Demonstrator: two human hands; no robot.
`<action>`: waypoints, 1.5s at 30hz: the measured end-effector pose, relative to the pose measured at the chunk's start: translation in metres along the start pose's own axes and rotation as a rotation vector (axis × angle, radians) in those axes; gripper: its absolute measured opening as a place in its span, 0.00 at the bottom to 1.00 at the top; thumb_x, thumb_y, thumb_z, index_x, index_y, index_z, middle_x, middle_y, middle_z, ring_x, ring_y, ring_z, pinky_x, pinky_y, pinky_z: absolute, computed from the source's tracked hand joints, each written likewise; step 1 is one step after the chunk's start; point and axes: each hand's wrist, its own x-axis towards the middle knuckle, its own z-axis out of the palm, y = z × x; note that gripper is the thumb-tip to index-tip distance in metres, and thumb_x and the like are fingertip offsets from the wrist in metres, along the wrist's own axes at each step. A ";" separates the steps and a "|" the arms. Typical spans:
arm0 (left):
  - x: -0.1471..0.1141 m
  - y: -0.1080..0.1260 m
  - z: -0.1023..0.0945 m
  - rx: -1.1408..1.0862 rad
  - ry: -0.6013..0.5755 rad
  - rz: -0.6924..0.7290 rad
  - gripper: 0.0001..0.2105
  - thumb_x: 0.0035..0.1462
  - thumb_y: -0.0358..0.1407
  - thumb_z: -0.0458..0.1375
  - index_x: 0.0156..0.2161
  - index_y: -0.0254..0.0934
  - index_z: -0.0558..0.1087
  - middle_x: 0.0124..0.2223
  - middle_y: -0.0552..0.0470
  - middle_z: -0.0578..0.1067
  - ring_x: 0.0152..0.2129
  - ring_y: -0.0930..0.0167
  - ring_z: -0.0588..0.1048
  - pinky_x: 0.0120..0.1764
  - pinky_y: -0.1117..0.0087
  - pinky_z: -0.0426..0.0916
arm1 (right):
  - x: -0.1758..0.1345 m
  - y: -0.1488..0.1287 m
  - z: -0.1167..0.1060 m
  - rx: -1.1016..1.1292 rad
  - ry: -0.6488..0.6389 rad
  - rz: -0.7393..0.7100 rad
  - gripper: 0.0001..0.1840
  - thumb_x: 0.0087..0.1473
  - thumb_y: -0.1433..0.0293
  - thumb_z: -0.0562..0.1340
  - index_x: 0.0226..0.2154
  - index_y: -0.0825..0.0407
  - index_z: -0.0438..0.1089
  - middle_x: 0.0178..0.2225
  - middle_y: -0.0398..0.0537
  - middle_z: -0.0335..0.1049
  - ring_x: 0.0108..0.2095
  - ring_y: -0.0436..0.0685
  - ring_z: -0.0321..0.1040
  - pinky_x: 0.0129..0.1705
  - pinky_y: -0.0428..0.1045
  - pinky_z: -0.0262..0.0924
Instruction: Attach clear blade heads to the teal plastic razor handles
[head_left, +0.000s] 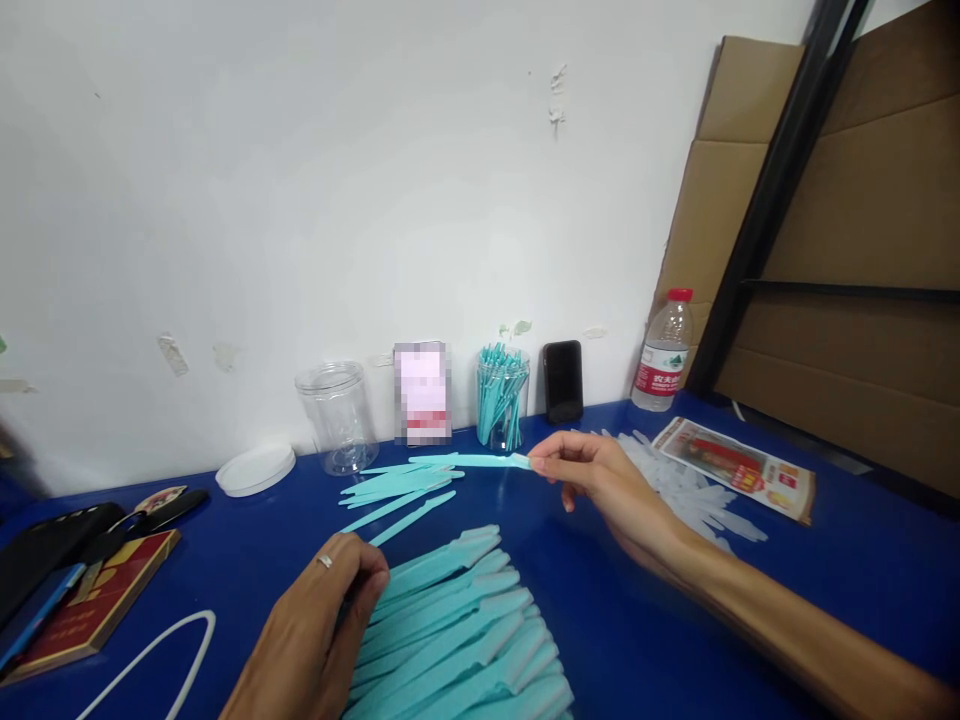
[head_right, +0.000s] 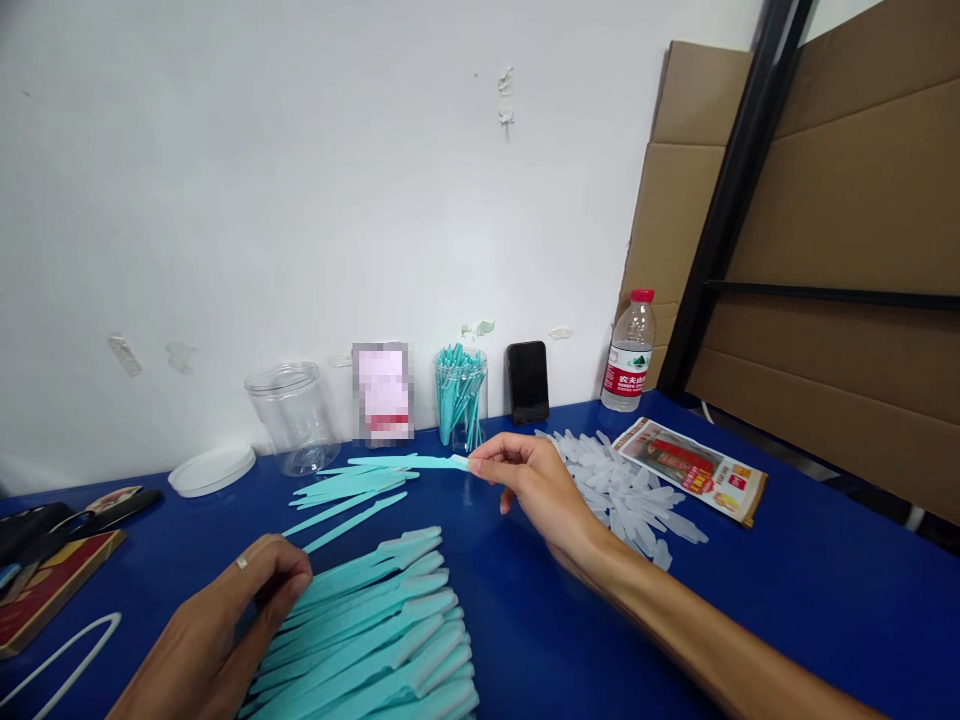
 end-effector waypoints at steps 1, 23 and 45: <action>0.001 -0.001 0.001 0.000 0.006 -0.012 0.11 0.71 0.43 0.46 0.36 0.44 0.63 0.31 0.58 0.70 0.25 0.73 0.72 0.30 0.75 0.68 | 0.000 0.000 0.000 0.002 -0.001 0.002 0.07 0.46 0.65 0.69 0.27 0.53 0.77 0.27 0.45 0.67 0.27 0.52 0.59 0.23 0.45 0.55; 0.007 -0.004 0.000 0.175 0.074 0.380 0.12 0.70 0.32 0.47 0.44 0.42 0.74 0.36 0.51 0.73 0.31 0.71 0.73 0.33 0.75 0.71 | 0.000 0.000 0.003 0.023 -0.006 0.024 0.08 0.45 0.64 0.70 0.26 0.52 0.77 0.26 0.44 0.65 0.27 0.52 0.59 0.23 0.46 0.55; 0.005 -0.008 -0.013 0.172 0.208 0.348 0.10 0.67 0.29 0.52 0.50 0.42 0.70 0.42 0.50 0.70 0.40 0.67 0.68 0.41 0.65 0.65 | -0.005 0.017 0.023 -0.083 -0.102 0.123 0.07 0.44 0.64 0.70 0.25 0.50 0.80 0.26 0.45 0.72 0.26 0.52 0.59 0.25 0.47 0.48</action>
